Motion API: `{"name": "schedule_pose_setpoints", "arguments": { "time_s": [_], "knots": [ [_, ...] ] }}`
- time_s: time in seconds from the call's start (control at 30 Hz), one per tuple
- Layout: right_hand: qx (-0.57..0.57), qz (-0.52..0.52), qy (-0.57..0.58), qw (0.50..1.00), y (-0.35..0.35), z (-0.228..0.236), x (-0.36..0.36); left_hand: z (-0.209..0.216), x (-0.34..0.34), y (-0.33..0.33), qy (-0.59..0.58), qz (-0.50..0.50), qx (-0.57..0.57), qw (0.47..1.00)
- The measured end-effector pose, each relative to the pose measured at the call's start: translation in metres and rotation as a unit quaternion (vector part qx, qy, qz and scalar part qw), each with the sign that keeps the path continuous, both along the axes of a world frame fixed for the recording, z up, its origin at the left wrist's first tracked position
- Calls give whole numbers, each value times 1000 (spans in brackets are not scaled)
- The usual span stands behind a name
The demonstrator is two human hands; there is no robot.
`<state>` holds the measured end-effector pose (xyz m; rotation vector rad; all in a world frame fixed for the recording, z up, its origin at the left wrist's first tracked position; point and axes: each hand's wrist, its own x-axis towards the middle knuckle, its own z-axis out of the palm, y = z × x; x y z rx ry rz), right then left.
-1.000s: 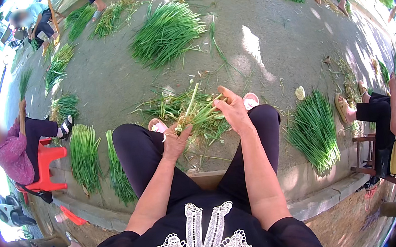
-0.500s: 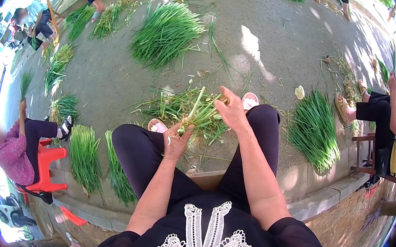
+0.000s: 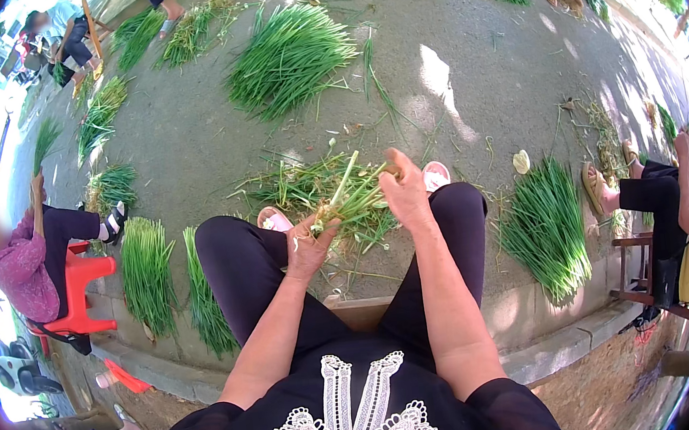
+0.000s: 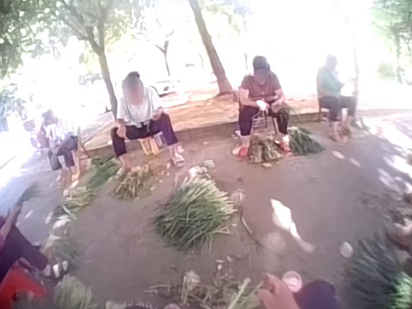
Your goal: The person strips the outer skins and roots from green onions by hand while sitting outdoors.
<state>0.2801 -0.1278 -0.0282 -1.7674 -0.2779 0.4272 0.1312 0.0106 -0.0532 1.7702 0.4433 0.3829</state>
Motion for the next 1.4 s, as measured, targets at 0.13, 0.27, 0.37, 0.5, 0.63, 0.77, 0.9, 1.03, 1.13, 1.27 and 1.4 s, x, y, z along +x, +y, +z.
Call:
{"name": "schedule_pose_setpoints", "arguments": {
  "time_s": [0.13,0.27,0.37,0.5,0.63,0.77,0.9,1.03,1.13,1.27,1.4],
  "knots": [
    [208,-202,96,952,-4,-4,12,-2,0,1,31,26,-101,994],
    [204,-221,59,952,-7,-5,14,1,-1,2,22,30,-121,992],
    [166,-176,55,969,5,-4,3,2,0,2,12,19,-1,1000],
    [-14,25,91,995,-3,-4,6,-3,-1,3,-16,12,98,995],
    [19,10,74,997,-4,-9,6,2,-1,3,-22,14,115,993],
    [-19,84,30,996,-7,-11,7,-3,-1,3,-13,20,110,994],
    [-3,100,-8,995,-6,-6,4,-11,-2,5,-2,16,97,995],
    [11,115,-26,993,-5,0,3,-13,-2,5,1,13,113,994],
    [6,117,-29,993,-5,4,3,-11,-1,5,-13,15,124,992],
    [8,103,3,995,-5,8,2,-7,0,5,-23,6,137,990],
    [-10,119,-3,993,-6,11,2,-12,0,3,-22,16,69,997]
  ]
}}
